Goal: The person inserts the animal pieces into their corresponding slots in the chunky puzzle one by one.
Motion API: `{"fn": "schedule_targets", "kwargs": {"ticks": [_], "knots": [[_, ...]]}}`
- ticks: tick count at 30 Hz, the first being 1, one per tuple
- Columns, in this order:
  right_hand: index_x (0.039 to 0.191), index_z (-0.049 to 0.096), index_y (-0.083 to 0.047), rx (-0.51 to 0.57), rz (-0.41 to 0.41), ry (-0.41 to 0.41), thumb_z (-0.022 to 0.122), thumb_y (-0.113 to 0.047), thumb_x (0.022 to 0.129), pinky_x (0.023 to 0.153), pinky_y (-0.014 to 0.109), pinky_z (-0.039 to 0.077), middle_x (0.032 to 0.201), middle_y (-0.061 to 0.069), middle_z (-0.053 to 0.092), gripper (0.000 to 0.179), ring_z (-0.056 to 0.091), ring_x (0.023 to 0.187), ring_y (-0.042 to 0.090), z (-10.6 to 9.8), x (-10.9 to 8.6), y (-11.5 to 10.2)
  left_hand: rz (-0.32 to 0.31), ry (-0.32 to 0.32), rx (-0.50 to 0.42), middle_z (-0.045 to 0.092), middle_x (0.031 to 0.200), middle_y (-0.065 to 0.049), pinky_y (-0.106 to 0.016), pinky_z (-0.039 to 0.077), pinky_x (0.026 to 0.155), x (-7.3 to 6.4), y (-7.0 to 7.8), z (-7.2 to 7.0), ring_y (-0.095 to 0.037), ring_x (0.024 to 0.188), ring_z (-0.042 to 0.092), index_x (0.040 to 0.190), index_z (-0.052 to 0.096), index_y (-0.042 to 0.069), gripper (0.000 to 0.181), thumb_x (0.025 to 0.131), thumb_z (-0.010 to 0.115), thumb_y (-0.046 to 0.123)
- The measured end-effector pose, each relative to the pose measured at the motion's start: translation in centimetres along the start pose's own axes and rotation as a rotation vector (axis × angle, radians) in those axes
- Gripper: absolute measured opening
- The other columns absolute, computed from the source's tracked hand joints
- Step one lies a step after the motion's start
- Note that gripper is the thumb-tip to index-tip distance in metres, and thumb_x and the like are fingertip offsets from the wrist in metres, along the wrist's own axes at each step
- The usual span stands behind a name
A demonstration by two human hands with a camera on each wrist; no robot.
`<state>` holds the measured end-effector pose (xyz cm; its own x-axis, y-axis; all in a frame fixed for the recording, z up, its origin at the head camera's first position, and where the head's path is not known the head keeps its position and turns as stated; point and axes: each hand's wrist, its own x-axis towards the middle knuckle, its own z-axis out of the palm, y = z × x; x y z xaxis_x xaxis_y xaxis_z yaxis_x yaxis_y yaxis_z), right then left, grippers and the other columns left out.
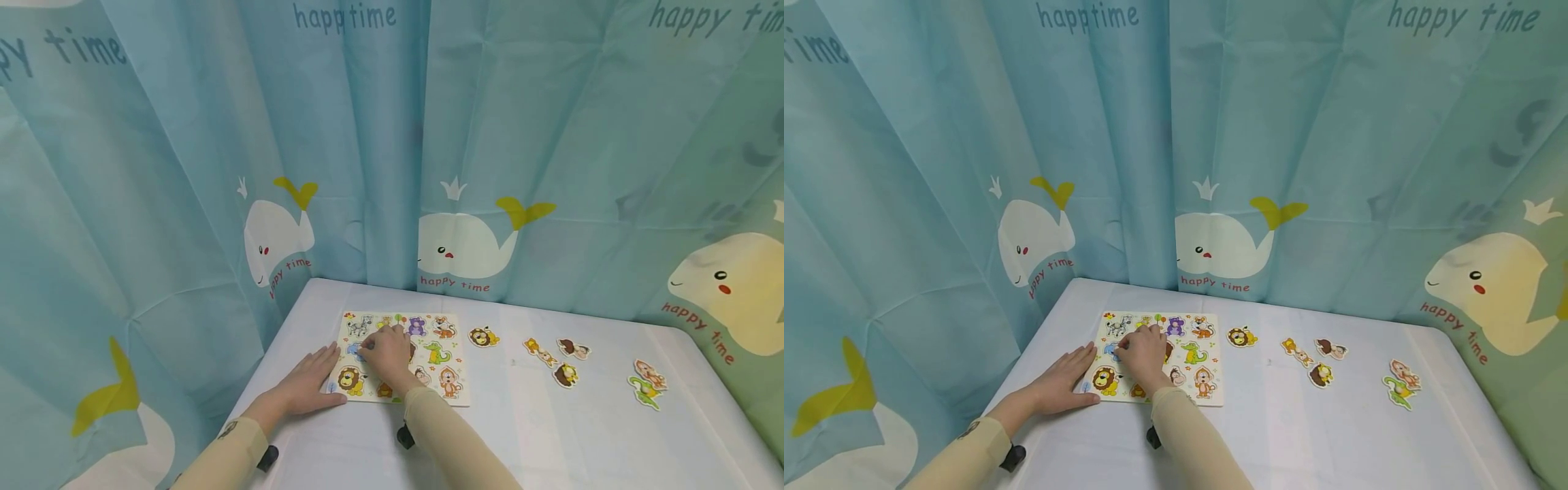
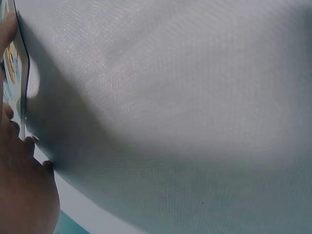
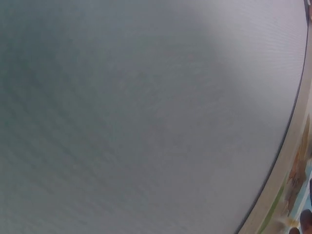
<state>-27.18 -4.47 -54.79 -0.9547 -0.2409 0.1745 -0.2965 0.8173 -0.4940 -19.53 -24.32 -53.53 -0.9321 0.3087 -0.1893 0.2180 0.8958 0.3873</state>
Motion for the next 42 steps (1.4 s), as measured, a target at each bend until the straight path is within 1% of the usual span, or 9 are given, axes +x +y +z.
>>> {"fn": "schedule_targets", "kwargs": {"ticks": [2, 6, 13, 20, 25, 29, 33, 38, 42], "knots": [[0.087, 0.083, -0.024, -0.015, -0.008, 0.008, 0.083, -0.040, 0.086, 0.083, 0.042, 0.043, 0.095, -0.003, 0.065, 0.016, 0.050, 0.096, 0.022, 0.1, 0.0, 0.0, 0.011, -0.003, 0.000, 0.020, 0.170, -0.007, -0.049, 0.015, 0.127, 0.0, -0.1, 0.0, -0.030, 0.156, 0.015, 0.162, 0.027, 0.006, 0.102, 0.089, 0.065, 0.067], [0.088, 0.083, -0.024, -0.026, -0.002, 0.011, 0.083, -0.040, 0.086, 0.084, 0.042, 0.043, 0.097, -0.003, 0.066, 0.016, 0.050, 0.097, 0.022, 0.1, 0.0, -0.1, 0.014, -0.014, -0.008, 0.022, 0.169, -0.007, -0.049, 0.015, 0.126, 0.0, -0.2, -0.1, -0.031, 0.156, 0.016, 0.161, 0.029, 0.005, 0.100, 0.090, 0.065, 0.065], [0.088, 0.083, -0.024, -0.019, 0.013, 0.023, 0.084, -0.039, 0.085, 0.084, 0.043, 0.042, 0.093, -0.003, 0.064, 0.015, 0.050, 0.097, 0.022, 0.2, -0.1, -0.1, -0.005, -0.035, -0.014, 0.022, 0.170, -0.005, -0.049, 0.015, 0.127, 0.1, 0.0, -0.3, -0.030, 0.156, 0.015, 0.162, 0.030, 0.007, 0.099, 0.090, 0.066, 0.065], [0.095, 0.083, -0.024, 0.013, -0.016, 0.000, 0.079, -0.038, 0.089, 0.087, 0.043, 0.043, 0.099, -0.003, 0.065, 0.015, 0.049, 0.099, 0.022, -0.2, -0.1, 1.3, 0.002, -0.040, -0.019, 0.023, 0.169, -0.009, -0.052, 0.017, 0.126, 0.1, 0.4, -0.5, -0.033, 0.155, 0.018, 0.160, 0.031, 0.004, 0.100, 0.089, 0.068, 0.064], [0.105, 0.082, -0.022, 0.094, -0.032, 0.028, 0.077, -0.034, 0.092, 0.086, 0.045, 0.044, 0.099, -0.001, 0.066, 0.019, 0.051, 0.099, 0.023, -2.3, 0.3, 3.0, -0.001, -0.038, -0.016, 0.023, 0.169, -0.010, -0.053, 0.017, 0.125, 0.0, 0.4, -0.5, -0.034, 0.155, 0.018, 0.160, 0.031, 0.004, 0.100, 0.089, 0.068, 0.064], [0.105, 0.082, -0.018, 0.176, -0.053, 0.071, 0.078, -0.030, 0.092, 0.085, 0.046, 0.045, 0.100, 0.001, 0.067, 0.018, 0.052, 0.100, 0.025, -5.0, 0.8, 4.0, -0.016, -0.036, -0.017, 0.023, 0.169, -0.009, -0.051, 0.017, 0.126, 0.0, 0.4, -0.6, -0.033, 0.155, 0.018, 0.161, 0.032, 0.006, 0.100, 0.088, 0.069, 0.063], [0.105, 0.082, -0.018, 0.222, -0.069, 0.096, 0.077, -0.029, 0.092, 0.083, 0.044, 0.045, 0.101, 0.000, 0.068, 0.017, 0.051, 0.099, 0.023, -7.3, 0.7, 4.7, -0.027, -0.035, -0.019, 0.023, 0.169, -0.007, -0.049, 0.017, 0.126, 0.2, 0.5, -0.5, -0.031, 0.155, 0.017, 0.161, 0.032, 0.007, 0.100, 0.087, 0.069, 0.064], [0.106, 0.081, -0.016, 0.255, -0.087, 0.114, 0.078, -0.027, 0.092, 0.085, 0.043, 0.041, 0.100, -0.002, 0.068, 0.018, 0.050, 0.101, 0.023, -9.1, 0.0, 5.6, -0.027, -0.034, -0.035, 0.023, 0.169, -0.008, -0.051, 0.017, 0.126, 0.1, 0.6, -0.5, -0.032, 0.155, 0.017, 0.160, 0.032, 0.006, 0.100, 0.087, 0.070, 0.063], [0.105, 0.082, -0.016, 0.267, -0.092, 0.128, 0.078, -0.026, 0.092, 0.088, 0.045, 0.042, 0.100, -0.004, 0.068, 0.016, 0.051, 0.104, 0.023, -10.1, -0.6, 6.6, -0.020, -0.033, -0.031, 0.023, 0.169, -0.009, -0.052, 0.016, 0.126, 0.1, 0.5, -0.5, -0.033, 0.155, 0.018, 0.161, 0.032, 0.006, 0.101, 0.087, 0.070, 0.063]]}}
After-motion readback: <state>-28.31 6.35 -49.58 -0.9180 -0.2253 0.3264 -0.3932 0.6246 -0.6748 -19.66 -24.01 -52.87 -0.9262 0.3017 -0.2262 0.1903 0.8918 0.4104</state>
